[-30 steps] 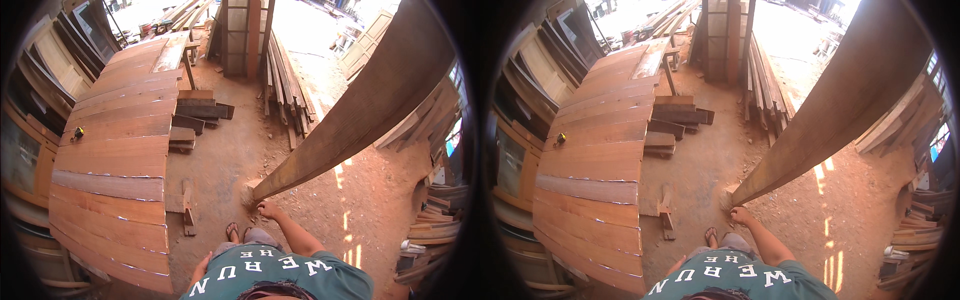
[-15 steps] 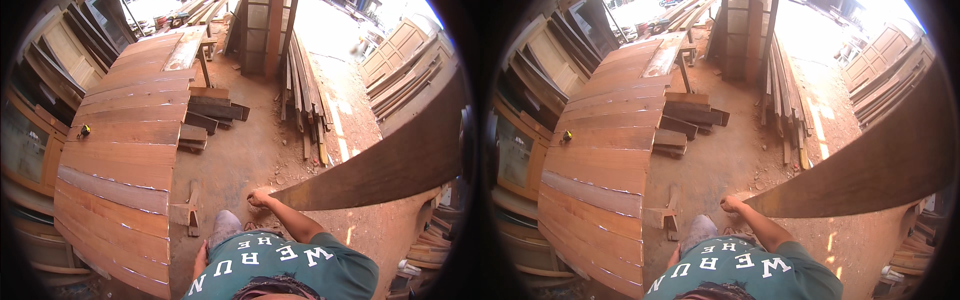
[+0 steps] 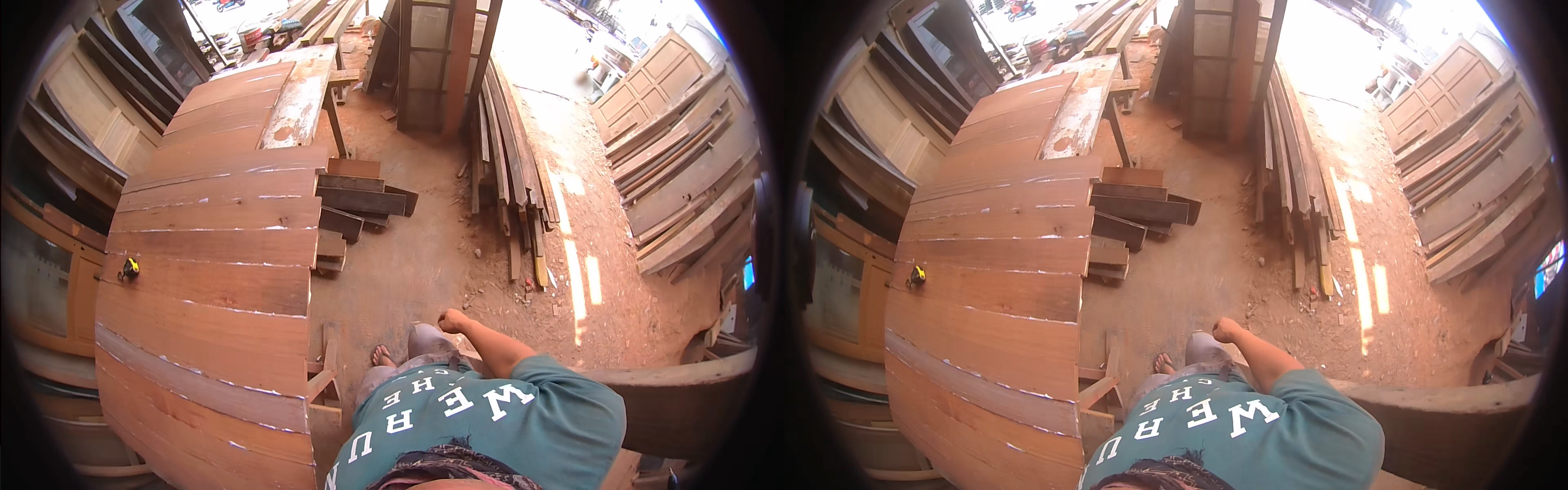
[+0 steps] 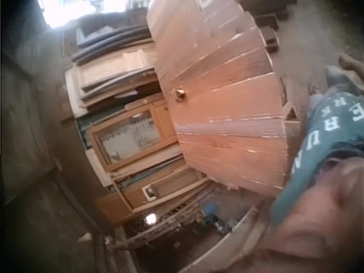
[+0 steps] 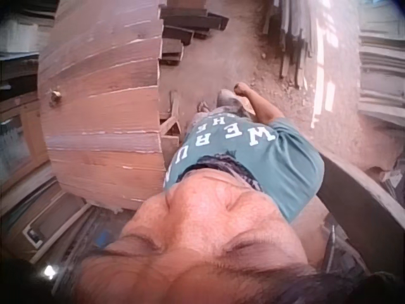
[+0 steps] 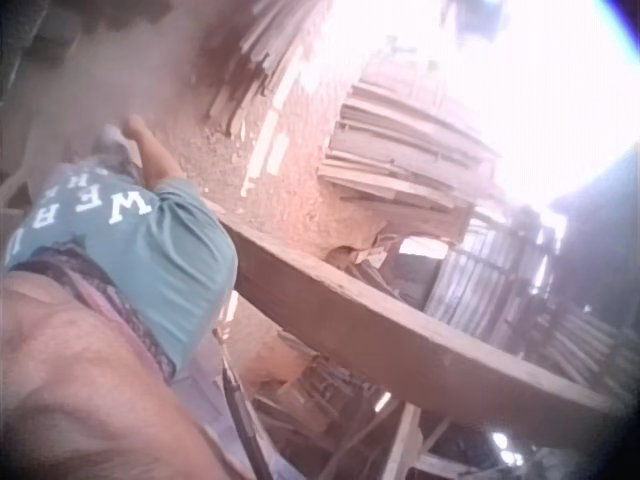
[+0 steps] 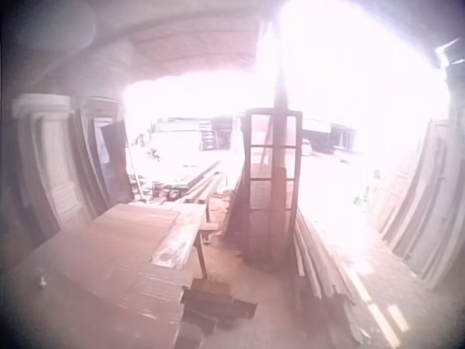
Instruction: The person arranges several wooden planks on a workbench, then retrieves a long wooden beam from a pile and places it on top of the planks. They use a hammer to drive nails into the wood to secure the pieces together.
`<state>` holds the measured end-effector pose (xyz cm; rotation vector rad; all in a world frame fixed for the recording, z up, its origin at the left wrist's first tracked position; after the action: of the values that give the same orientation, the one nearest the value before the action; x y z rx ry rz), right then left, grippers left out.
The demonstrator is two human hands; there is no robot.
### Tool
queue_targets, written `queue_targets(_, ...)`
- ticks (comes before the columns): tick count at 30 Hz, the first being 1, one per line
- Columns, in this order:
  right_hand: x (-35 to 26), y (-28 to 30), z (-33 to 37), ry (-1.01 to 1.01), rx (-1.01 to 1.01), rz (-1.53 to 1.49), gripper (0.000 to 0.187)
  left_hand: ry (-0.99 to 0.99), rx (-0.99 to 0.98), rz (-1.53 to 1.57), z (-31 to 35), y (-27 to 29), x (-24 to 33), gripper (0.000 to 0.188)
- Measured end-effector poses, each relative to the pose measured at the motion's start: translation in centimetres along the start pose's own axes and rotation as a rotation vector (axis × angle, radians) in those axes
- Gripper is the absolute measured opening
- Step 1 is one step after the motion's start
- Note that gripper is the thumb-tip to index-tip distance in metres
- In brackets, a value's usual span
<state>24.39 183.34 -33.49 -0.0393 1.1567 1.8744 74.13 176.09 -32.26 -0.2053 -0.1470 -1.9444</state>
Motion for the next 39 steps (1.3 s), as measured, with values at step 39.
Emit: queue_targets(39,16.9,50.9,-50.8,-0.247,0.070,-0.493,0.030,-0.033,0.271,-0.022,-10.2,-42.1,53.8,0.049)
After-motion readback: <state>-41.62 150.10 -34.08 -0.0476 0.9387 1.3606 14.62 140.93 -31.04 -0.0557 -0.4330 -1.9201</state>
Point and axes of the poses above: each hand's wrist, its own z-axis away from the middle knuckle, its own y-axis out of the back of the hand, x = y × z, the point moved 7 cm from there along -z, towards the middle knuckle, and after that the axes turned 8 degrees about x, right-handed, at the moved point
